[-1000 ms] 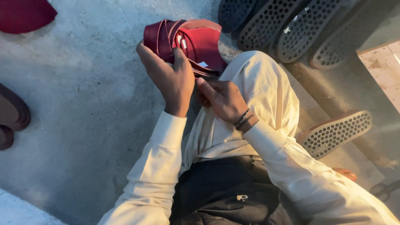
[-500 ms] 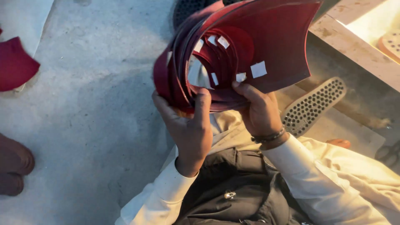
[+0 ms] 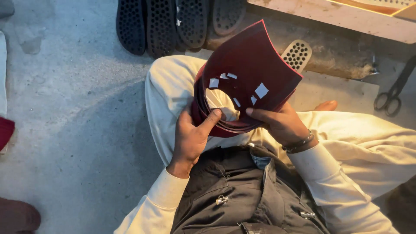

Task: Organizing and sorting rubber shoe soles by inspecting and stacking them on the floor.

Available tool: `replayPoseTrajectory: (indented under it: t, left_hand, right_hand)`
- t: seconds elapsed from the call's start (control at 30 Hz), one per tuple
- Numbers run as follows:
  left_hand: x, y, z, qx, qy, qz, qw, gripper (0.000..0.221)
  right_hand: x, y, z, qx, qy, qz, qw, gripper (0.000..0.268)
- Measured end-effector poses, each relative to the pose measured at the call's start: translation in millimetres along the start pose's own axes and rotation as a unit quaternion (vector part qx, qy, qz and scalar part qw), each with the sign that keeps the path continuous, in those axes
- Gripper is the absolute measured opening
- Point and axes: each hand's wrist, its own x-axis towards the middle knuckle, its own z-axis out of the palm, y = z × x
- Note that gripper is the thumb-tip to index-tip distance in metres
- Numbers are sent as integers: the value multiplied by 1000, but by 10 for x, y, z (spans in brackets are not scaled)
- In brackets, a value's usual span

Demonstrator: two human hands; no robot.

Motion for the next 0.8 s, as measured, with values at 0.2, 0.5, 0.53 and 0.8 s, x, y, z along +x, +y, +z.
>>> replayPoseTrajectory:
  t: [0.2, 0.5, 0.53, 0.8]
  left_hand:
    - [-109, -54, 297, -1, -142, 41, 989, 54]
    - [-99, 16, 311, 24, -155, -10, 988, 67]
    - [-94, -13, 253, 25, -129, -18, 991, 62]
    - [-98, -458, -2, -123, -57, -23, 991, 42]
  right_hand:
    - [108, 50, -688, 116, 35, -14, 993, 34]
    - [291, 622, -1162, 143, 107, 11, 984, 35]
    - [444, 880, -1382, 111, 92, 26, 989, 33]
    - [64, 275, -320, 0, 69, 59, 996, 28]
